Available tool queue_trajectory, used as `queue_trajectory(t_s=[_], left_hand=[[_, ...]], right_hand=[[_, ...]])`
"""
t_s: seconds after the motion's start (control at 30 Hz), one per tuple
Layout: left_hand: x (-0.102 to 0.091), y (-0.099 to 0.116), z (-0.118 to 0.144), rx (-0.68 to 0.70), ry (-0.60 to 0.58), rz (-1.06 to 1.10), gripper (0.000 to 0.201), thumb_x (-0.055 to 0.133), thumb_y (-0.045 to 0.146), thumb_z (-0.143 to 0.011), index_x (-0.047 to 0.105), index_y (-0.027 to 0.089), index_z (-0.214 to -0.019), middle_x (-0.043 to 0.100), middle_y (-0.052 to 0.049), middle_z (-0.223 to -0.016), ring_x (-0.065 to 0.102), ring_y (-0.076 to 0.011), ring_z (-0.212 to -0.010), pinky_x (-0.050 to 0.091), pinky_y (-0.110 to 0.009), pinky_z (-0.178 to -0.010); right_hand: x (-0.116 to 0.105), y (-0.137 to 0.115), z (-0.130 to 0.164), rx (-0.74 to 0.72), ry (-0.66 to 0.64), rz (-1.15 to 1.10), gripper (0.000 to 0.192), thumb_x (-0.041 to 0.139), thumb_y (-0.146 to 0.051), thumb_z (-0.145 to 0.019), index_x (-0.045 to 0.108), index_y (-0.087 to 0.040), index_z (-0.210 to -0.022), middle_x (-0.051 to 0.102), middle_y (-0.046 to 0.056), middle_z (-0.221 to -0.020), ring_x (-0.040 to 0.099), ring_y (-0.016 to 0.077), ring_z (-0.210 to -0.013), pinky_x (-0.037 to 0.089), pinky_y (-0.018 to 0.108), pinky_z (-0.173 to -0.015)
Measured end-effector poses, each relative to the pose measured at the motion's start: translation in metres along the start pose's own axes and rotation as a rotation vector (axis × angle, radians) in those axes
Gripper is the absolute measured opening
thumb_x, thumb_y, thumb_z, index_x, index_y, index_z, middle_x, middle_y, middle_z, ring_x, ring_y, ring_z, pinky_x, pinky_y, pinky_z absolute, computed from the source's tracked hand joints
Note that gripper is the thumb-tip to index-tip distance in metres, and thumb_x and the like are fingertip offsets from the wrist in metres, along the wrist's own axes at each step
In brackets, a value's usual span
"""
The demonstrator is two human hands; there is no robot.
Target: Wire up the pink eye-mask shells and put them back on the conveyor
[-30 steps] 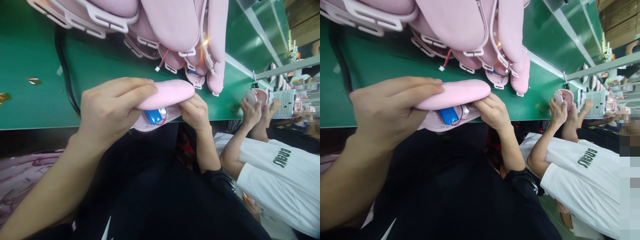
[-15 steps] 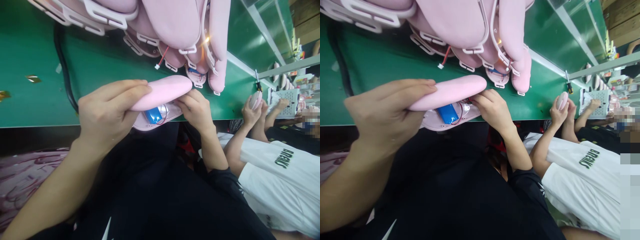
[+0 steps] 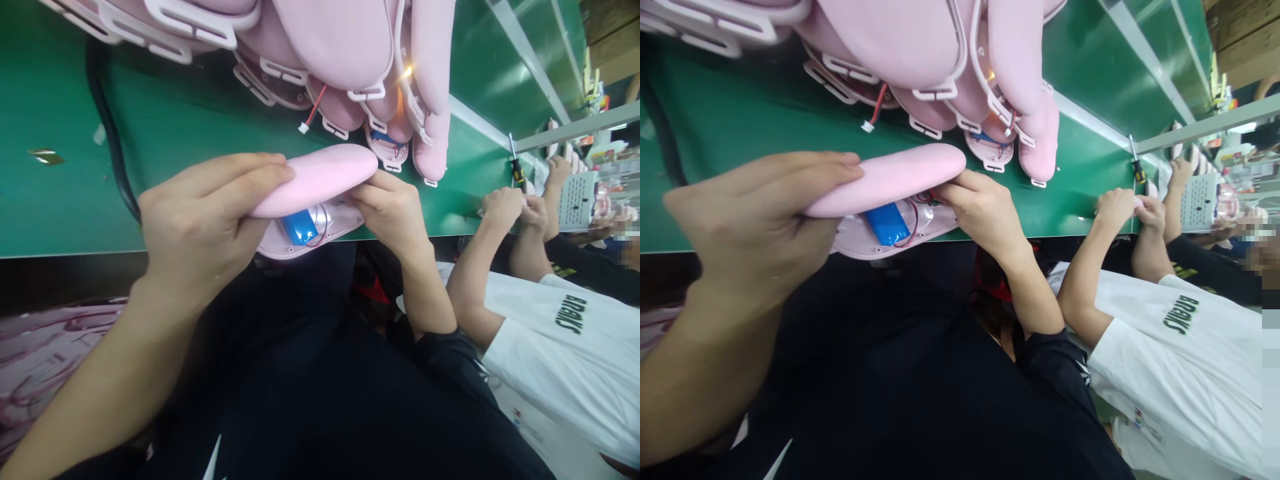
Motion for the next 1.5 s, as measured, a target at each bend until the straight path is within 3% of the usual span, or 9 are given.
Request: queue_trajectory(t_s=[0.6,0.73,0.83,0.97,1.03,1.13,1.23,1.37,1.5], left_hand=[[0.0,0.006,0.008,0.109,0.005,-0.001,0.038,0.066,0.0,-0.099,0.073,0.02,-0.131,0.077,-0.006,-0.137,0.076,-0.0226,-0.128,0.063,-0.038,-0.111],[0.009,0.024,0.026,0.322,-0.211,-0.022,0.036,0.071,0.015,-0.099,0.069,0.021,-0.134,0.068,-0.013,-0.152,0.058,-0.035,-0.152,0.054,-0.054,-0.124],[0.021,0.036,0.042,0.395,-0.362,-0.074,0.04,0.08,0.044,-0.096,0.066,0.024,-0.128,0.061,-0.017,-0.159,0.043,-0.0472,-0.161,0.042,-0.073,-0.127],[0.025,0.035,0.042,0.454,-0.339,-0.214,0.043,0.086,0.04,-0.09,0.064,0.027,-0.124,0.062,-0.016,-0.156,0.057,-0.0457,-0.148,0.053,-0.062,-0.114],[0.033,0.029,0.035,0.53,-0.395,-0.241,0.046,0.082,0.035,-0.092,0.064,0.026,-0.133,0.058,-0.019,-0.16,0.061,-0.0449,-0.141,0.056,-0.057,-0.108],[0.049,0.021,0.017,0.63,-0.47,-0.295,0.058,0.073,0.041,-0.094,0.061,0.027,-0.149,0.057,-0.02,-0.161,0.061,-0.0468,-0.138,0.055,-0.057,-0.102],[0.067,0.035,0.005,0.736,-0.482,-0.376,0.06,0.062,0.043,-0.098,0.058,0.028,-0.156,0.063,-0.015,-0.156,0.066,-0.0397,-0.128,0.055,-0.048,-0.089],[0.079,0.086,-0.013,0.801,-0.517,-0.304,0.059,0.061,0.045,-0.099,0.059,0.029,-0.156,0.062,-0.014,-0.158,0.064,-0.0372,-0.134,0.059,-0.047,-0.096],[0.087,0.14,-0.099,0.816,-0.471,-0.182,0.062,0.064,0.049,-0.098,0.056,0.037,-0.158,0.064,-0.007,-0.157,0.064,-0.0354,-0.136,0.061,-0.05,-0.104]], right_hand=[[-0.007,-0.027,0.029,-0.048,0.019,0.008,0.024,0.058,-0.025,-0.106,0.081,-0.019,-0.102,0.075,0.009,-0.101,0.069,0.0249,-0.104,0.063,0.046,-0.096],[-0.033,0.003,0.056,0.12,0.323,-0.108,0.033,0.051,-0.041,-0.107,0.077,-0.025,-0.119,0.073,0.01,-0.122,0.067,0.0289,-0.125,0.057,0.056,-0.113],[-0.01,0.014,0.063,0.211,0.307,-0.118,0.053,0.049,-0.053,-0.105,0.063,-0.022,-0.146,0.067,0.016,-0.144,0.061,0.0323,-0.141,0.053,0.057,-0.12],[0.014,0.008,0.066,0.203,0.359,-0.125,0.048,0.054,-0.053,-0.102,0.068,-0.015,-0.128,0.075,0.018,-0.125,0.072,0.0295,-0.119,0.062,0.05,-0.107],[0.011,0.006,0.069,0.19,0.417,-0.112,0.055,0.063,-0.065,-0.096,0.068,-0.014,-0.116,0.072,0.024,-0.132,0.068,0.0334,-0.128,0.06,0.052,-0.111],[0.015,-0.002,0.066,0.092,0.25,-0.064,0.077,0.074,-0.076,-0.089,0.065,-0.012,-0.131,0.06,0.026,-0.153,0.061,0.0333,-0.14,0.057,0.048,-0.117],[0.01,-0.002,0.071,0.043,0.123,0.049,0.07,0.074,-0.068,-0.095,0.061,-0.025,-0.149,0.062,0.02,-0.152,0.069,0.0269,-0.118,0.063,0.042,-0.099],[-0.039,0.018,0.116,0.022,0.381,0.042,0.052,0.076,-0.057,-0.096,0.073,-0.026,-0.137,0.069,0.016,-0.13,0.071,0.0257,-0.107,0.066,0.04,-0.088],[-0.078,0.091,0.19,0.454,0.674,0.149,0.056,0.084,-0.042,-0.091,0.07,-0.024,-0.142,0.065,0.018,-0.137,0.071,0.0315,-0.121,0.068,0.048,-0.097]])
Point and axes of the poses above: each hand's wrist, its own z-axis away from the middle knuckle, its own x-axis out of the palm, y = z × x, the point moved 10 cm from there along -z, towards the middle knuckle
